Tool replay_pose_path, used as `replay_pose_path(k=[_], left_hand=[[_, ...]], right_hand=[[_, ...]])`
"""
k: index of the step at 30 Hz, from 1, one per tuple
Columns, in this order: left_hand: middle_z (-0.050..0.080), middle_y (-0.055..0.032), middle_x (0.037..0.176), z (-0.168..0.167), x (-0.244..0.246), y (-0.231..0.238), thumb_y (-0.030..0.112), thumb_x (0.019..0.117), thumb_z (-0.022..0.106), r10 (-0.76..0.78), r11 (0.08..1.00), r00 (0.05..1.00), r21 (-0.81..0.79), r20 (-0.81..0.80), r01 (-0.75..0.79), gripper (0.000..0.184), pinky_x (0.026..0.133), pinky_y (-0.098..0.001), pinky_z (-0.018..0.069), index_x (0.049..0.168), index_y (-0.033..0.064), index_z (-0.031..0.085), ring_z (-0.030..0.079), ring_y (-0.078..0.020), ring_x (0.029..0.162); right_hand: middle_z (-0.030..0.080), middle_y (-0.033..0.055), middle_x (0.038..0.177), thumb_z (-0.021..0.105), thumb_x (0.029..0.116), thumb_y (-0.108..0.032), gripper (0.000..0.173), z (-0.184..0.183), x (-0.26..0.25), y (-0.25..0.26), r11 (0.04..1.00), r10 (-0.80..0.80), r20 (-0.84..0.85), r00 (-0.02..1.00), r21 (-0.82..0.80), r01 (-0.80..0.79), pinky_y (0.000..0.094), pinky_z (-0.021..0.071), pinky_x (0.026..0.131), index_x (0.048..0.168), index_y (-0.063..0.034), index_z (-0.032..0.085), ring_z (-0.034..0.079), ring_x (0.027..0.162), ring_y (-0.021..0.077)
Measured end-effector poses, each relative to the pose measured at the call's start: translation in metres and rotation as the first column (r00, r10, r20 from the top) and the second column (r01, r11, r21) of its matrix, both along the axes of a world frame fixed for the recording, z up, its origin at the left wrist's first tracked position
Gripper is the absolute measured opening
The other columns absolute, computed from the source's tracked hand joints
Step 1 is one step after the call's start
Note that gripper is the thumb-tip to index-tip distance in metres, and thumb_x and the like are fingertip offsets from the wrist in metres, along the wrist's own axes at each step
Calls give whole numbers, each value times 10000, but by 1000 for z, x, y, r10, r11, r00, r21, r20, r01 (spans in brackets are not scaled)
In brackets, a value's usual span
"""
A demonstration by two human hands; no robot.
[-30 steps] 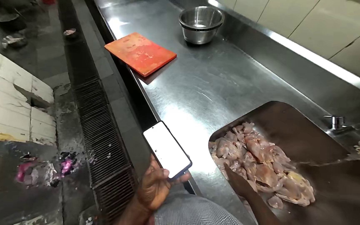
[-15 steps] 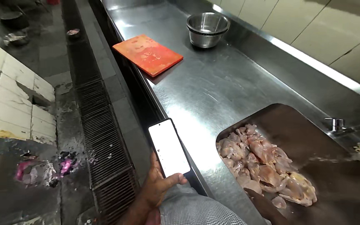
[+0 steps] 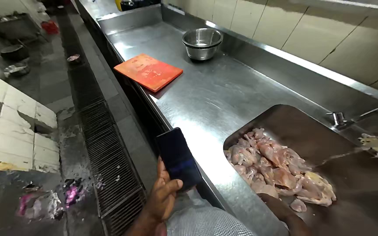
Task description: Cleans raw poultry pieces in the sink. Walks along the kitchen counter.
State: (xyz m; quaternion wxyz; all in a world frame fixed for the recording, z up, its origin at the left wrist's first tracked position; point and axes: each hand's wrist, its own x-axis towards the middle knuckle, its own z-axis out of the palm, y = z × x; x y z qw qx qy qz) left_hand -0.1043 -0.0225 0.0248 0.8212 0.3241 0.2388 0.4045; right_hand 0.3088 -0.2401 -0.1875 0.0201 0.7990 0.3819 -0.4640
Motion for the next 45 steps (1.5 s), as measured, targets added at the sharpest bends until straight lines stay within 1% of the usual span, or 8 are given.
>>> replay_pose_path(k=[5,12,16,22,31,38,42,45], left_hand=[[594,-185,1294,2,1,1,52,831,603,71,988,997,-140,-5,-71,762,909,-508,567,1520,166,297,656,-308,1107],[606,-215,1265,6,5,-6,-57,847,528,155,978,951,-91,-269,-185,703,868,-475,593,1511,70,334,669,-314,1063],[624,-170,1318,5,1,-11,373,1102,356,197,971,911,-57,-363,-233,496,998,-478,541,1486,71,442,632,-281,1188],[625,-149,1310,6,-3,-11,574,1070,202,145,989,939,21,-313,-146,671,1025,-454,524,1422,75,479,617,-253,1214],[649,-215,1221,6,2,-5,195,994,541,133,986,912,-37,-388,-160,500,907,-469,586,1471,81,443,679,-319,1072],[645,-210,1224,3,-2,-4,180,999,429,153,979,908,-68,-391,-194,465,896,-470,582,1448,66,468,672,-307,1077],[651,-221,1207,0,-4,-1,-11,903,621,159,984,892,-11,-422,-180,551,873,-463,606,1429,34,463,689,-324,1040],[653,-210,1213,1,-3,-3,40,873,765,149,986,896,-4,-417,-166,671,881,-466,615,1455,68,432,695,-328,1040]], right_hand=[[700,155,1282,579,1023,-423,513,-5,4,-6,999,-40,-12,999,-6,40,583,473,1074,1445,-132,583,661,1202,330],[696,152,1294,572,1035,-424,493,-7,6,-4,1000,-19,-15,1000,-5,19,568,459,1092,1415,-112,603,648,1229,318],[699,158,1288,579,1034,-431,484,-9,8,-10,1000,0,-30,1000,-6,0,556,453,1101,1372,-88,633,647,1233,315],[716,145,1245,610,1008,-469,482,-13,13,-19,1000,-25,-36,999,2,25,550,471,1082,1313,-100,672,662,1202,297],[698,172,1275,598,1041,-357,411,-3,11,-16,994,-103,-53,993,20,104,551,470,1086,1334,-74,651,656,1213,321],[688,170,1300,578,1054,-362,428,-5,10,-10,996,-91,-47,995,-18,90,542,455,1100,1363,-72,630,642,1239,316],[696,173,1278,574,1056,-361,418,-5,9,-6,998,-62,-33,998,-20,61,542,458,1093,1342,-64,642,649,1223,317],[698,178,1268,576,1055,-358,415,-2,8,-5,998,-52,-35,998,-21,51,534,464,1084,1329,-54,647,655,1208,311]])
